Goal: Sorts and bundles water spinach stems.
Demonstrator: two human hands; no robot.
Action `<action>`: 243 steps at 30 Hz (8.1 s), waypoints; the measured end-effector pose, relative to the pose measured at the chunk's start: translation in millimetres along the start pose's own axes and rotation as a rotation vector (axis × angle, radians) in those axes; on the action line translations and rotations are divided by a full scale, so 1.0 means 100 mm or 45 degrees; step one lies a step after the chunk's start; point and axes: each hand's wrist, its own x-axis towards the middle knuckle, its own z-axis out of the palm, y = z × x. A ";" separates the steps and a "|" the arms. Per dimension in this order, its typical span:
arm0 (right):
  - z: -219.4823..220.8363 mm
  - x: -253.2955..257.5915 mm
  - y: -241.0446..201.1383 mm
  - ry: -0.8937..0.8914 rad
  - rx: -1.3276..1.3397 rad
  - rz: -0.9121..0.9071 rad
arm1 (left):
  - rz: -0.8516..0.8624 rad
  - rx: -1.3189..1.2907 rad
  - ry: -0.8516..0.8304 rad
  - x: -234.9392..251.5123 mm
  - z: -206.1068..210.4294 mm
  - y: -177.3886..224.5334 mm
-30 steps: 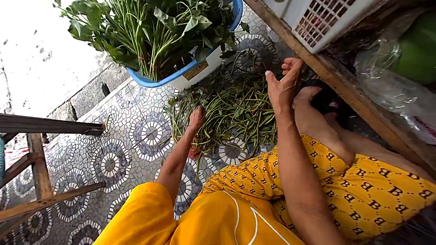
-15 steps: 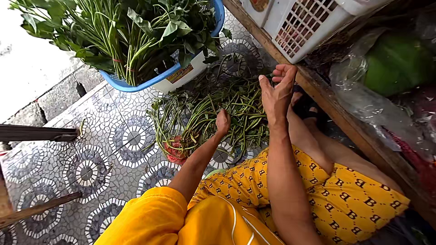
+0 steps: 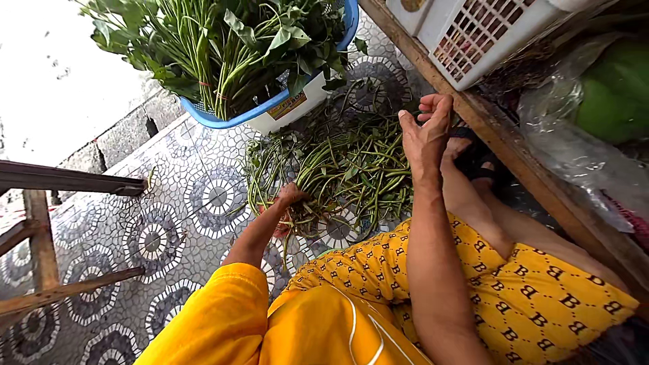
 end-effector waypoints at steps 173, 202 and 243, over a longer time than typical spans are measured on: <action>1.85 -0.47 1.25 -0.634 0.598 1.199 | 1.602 0.171 0.248 -1.67 0.12 0.69; 2.08 -0.72 1.61 -0.682 1.057 1.481 | 0.287 -0.933 0.043 -1.09 0.40 0.55; 1.99 -0.63 1.34 -0.457 -0.227 0.781 | -0.288 -1.295 0.037 -1.06 0.98 -0.89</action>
